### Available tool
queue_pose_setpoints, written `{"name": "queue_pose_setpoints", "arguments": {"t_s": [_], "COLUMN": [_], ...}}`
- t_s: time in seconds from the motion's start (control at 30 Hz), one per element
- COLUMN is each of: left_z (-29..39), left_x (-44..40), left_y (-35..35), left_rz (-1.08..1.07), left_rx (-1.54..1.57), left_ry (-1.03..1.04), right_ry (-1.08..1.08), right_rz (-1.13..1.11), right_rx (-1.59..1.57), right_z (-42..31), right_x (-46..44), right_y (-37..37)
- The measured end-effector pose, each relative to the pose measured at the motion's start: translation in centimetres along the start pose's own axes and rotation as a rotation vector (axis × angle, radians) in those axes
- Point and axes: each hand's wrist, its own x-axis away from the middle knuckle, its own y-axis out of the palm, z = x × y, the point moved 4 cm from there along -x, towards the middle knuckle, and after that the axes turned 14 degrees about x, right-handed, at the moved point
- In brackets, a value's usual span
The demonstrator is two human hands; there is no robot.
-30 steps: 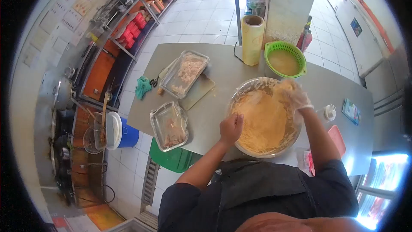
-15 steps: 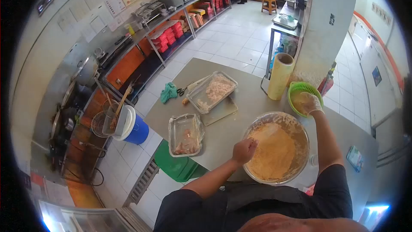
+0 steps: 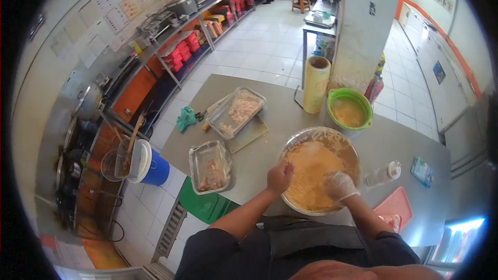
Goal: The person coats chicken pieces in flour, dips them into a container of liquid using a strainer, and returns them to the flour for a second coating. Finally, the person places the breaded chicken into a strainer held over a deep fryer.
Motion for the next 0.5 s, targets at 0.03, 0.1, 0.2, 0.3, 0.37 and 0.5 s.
{"name": "queue_pose_setpoints", "arguments": {"t_s": [0.03,0.1,0.2,0.3,0.37,0.5], "left_z": [-0.4,0.6,-1.4,2.2,3.8,5.9], "left_x": [0.0,-0.7,-2.4,-5.3,-6.8,-10.6], "left_y": [0.3,0.6,4.3,9.9,14.1,20.7], "left_rz": [-0.023,-0.107,-0.273,-0.385,-0.474,-0.562], "left_rx": [-0.014,0.006,0.253,0.477,0.520,0.569], "left_ry": [-0.057,-0.176,-0.319,-0.459,-0.555,-0.678], "right_ry": [0.015,-0.080,0.027,0.128,0.143,0.114], "right_rz": [-0.001,0.076,0.241,0.368,0.450,0.473], "right_rx": [-0.044,-0.047,-0.090,-0.204,-0.193,-0.137], "right_z": [-1.4,-4.8,-5.4,-3.6,-3.8,-3.9], "right_x": [1.1,3.7,4.1,3.8,4.4,5.1], "right_y": [-0.7,-4.0,-7.2,-6.9,-5.7,-6.0]}}
